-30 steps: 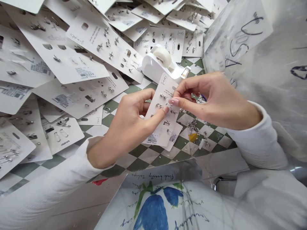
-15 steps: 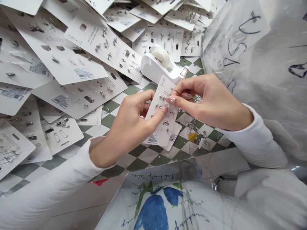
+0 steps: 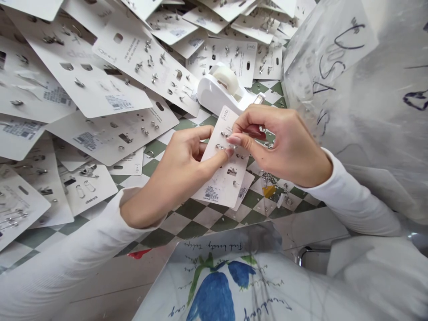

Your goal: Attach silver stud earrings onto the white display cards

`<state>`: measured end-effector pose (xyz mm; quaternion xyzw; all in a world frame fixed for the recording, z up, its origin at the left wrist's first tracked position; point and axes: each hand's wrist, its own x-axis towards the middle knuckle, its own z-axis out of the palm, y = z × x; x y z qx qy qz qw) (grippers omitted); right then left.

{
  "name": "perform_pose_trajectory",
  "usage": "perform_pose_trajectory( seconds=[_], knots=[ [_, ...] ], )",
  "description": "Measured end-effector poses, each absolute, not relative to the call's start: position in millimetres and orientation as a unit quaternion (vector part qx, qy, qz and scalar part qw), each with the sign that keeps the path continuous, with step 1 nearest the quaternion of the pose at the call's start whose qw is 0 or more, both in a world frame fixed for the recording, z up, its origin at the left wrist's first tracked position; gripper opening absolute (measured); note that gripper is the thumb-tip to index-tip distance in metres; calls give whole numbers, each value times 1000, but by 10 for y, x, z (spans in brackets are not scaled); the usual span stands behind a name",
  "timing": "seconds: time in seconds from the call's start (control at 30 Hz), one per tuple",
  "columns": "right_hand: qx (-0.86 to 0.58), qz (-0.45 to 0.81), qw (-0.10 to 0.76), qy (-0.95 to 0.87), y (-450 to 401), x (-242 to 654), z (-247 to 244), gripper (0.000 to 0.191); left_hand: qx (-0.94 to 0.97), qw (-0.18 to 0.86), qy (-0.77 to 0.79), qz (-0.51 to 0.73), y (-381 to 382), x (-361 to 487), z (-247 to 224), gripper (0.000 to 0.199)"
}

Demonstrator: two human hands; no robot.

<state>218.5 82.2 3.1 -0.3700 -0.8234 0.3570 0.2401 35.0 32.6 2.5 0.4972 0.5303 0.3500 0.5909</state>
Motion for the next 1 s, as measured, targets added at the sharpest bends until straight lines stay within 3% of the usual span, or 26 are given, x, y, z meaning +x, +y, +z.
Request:
perform_pose_trajectory(
  seconds=[0.3, 1.0],
  knots=[
    [-311, 288, 268, -865, 900, 2182, -110, 25, 475, 610, 533, 344, 346, 339, 18, 8],
    [-254, 298, 213, -895, 1021, 2295, -45, 18, 510, 577, 543, 335, 344, 295, -22, 11]
  ],
)
